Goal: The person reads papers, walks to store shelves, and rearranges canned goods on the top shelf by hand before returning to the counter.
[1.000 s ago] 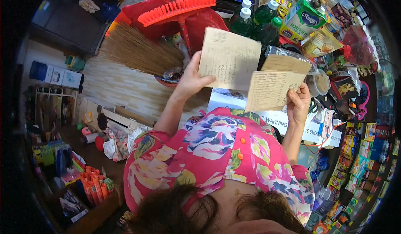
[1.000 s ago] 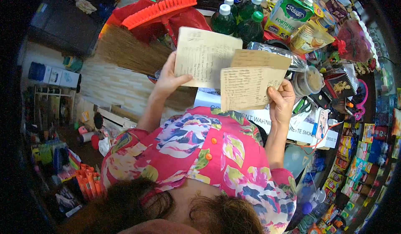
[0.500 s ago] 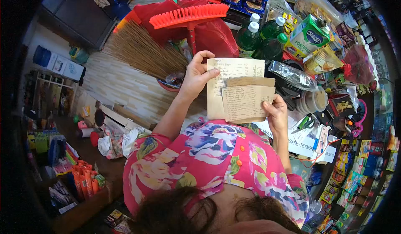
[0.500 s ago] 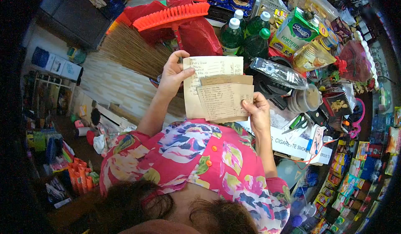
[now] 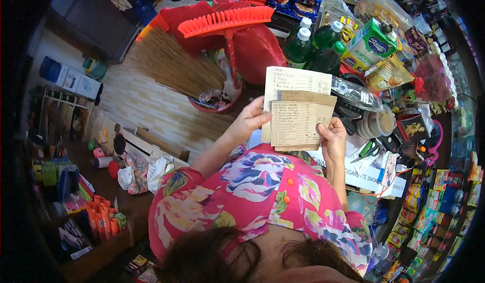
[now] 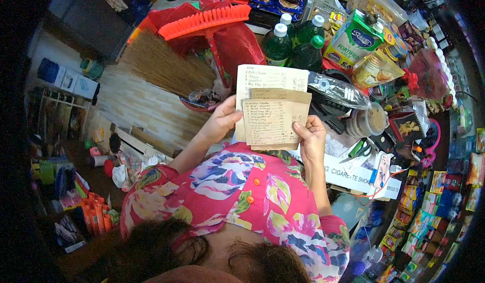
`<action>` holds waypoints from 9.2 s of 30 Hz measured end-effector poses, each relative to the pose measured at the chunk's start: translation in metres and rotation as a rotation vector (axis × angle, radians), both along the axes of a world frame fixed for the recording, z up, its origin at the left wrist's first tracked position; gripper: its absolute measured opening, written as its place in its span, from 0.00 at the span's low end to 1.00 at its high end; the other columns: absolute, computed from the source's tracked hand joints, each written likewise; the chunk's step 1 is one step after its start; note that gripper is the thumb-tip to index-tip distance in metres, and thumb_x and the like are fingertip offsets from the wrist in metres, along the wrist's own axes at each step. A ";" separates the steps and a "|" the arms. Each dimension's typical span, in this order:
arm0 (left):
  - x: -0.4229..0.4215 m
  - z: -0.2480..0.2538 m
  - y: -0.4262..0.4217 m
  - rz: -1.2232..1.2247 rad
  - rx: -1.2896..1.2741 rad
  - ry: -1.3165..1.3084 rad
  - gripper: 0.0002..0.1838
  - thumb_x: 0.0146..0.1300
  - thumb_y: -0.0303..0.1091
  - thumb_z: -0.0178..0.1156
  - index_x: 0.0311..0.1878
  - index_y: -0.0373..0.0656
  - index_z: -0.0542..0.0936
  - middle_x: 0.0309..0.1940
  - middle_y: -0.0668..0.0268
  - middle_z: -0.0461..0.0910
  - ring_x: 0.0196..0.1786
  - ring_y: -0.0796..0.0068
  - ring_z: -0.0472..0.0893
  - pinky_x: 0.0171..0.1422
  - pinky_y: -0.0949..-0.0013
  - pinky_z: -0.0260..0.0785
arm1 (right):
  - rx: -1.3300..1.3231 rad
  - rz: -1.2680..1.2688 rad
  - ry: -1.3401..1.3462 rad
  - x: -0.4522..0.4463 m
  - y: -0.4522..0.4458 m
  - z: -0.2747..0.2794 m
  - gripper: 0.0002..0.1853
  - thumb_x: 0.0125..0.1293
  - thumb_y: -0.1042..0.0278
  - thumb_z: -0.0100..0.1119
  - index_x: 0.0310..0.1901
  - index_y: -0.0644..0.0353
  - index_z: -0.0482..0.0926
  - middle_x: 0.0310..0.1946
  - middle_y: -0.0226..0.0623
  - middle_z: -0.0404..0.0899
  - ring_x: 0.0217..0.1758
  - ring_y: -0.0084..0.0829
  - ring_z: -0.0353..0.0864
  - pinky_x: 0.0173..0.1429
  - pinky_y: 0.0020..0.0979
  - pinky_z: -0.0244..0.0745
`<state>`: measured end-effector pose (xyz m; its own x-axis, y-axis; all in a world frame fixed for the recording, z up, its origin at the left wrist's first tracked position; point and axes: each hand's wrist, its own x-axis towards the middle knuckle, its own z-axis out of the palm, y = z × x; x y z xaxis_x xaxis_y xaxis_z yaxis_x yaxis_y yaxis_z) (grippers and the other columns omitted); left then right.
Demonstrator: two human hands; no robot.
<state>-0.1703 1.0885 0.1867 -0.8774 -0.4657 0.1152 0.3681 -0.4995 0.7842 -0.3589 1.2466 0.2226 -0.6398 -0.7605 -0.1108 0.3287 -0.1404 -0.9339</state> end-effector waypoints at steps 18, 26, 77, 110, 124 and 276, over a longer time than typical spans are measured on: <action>-0.003 -0.004 0.003 0.174 0.143 0.001 0.17 0.69 0.37 0.47 0.56 0.37 0.70 0.49 0.68 0.76 0.52 0.80 0.74 0.58 0.73 0.64 | 0.144 0.085 0.130 0.006 0.002 -0.003 0.04 0.52 0.79 0.63 0.31 0.63 0.78 0.26 0.30 0.80 0.26 0.17 0.76 0.33 0.20 0.72; -0.003 -0.010 0.000 0.153 0.115 -0.035 0.17 0.68 0.35 0.48 0.56 0.38 0.71 0.49 0.68 0.76 0.52 0.80 0.73 0.58 0.73 0.63 | 0.113 0.055 0.060 0.010 -0.001 -0.011 0.05 0.57 0.75 0.60 0.35 0.63 0.78 0.29 0.31 0.80 0.27 0.17 0.77 0.32 0.21 0.73; -0.005 0.009 -0.002 0.314 -0.223 -0.158 0.26 0.54 0.18 0.60 0.58 0.35 0.66 0.50 0.61 0.76 0.51 0.75 0.76 0.55 0.71 0.69 | -0.020 0.195 -0.123 0.017 -0.002 -0.004 0.13 0.64 0.70 0.53 0.45 0.70 0.77 0.38 0.39 0.81 0.38 0.22 0.79 0.45 0.22 0.72; 0.001 0.020 -0.003 0.241 -0.244 -0.125 0.33 0.53 0.18 0.55 0.65 0.35 0.60 0.60 0.56 0.67 0.63 0.69 0.66 0.66 0.68 0.56 | 0.060 0.147 -0.085 0.018 -0.006 -0.007 0.11 0.58 0.79 0.57 0.43 0.69 0.75 0.37 0.40 0.81 0.37 0.24 0.80 0.45 0.23 0.75; 0.004 0.019 -0.009 0.252 -0.315 -0.201 0.26 0.56 0.18 0.50 0.61 0.34 0.67 0.55 0.59 0.72 0.57 0.76 0.70 0.61 0.74 0.61 | 0.074 0.156 -0.107 0.018 -0.004 -0.004 0.11 0.57 0.79 0.57 0.43 0.70 0.76 0.37 0.41 0.81 0.36 0.24 0.80 0.44 0.24 0.75; -0.016 0.014 -0.002 0.423 -0.222 0.016 0.31 0.60 0.18 0.49 0.68 0.38 0.54 0.57 0.53 0.70 0.60 0.71 0.69 0.65 0.69 0.57 | 0.094 0.234 0.241 0.009 0.013 -0.009 0.05 0.53 0.78 0.64 0.33 0.64 0.79 0.28 0.31 0.80 0.31 0.20 0.76 0.38 0.24 0.72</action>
<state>-0.1866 1.0861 0.2008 -0.6138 -0.7439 0.2643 0.5158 -0.1245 0.8476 -0.3504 1.2593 0.2140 -0.4659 -0.8832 -0.0540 0.1099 0.0028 -0.9939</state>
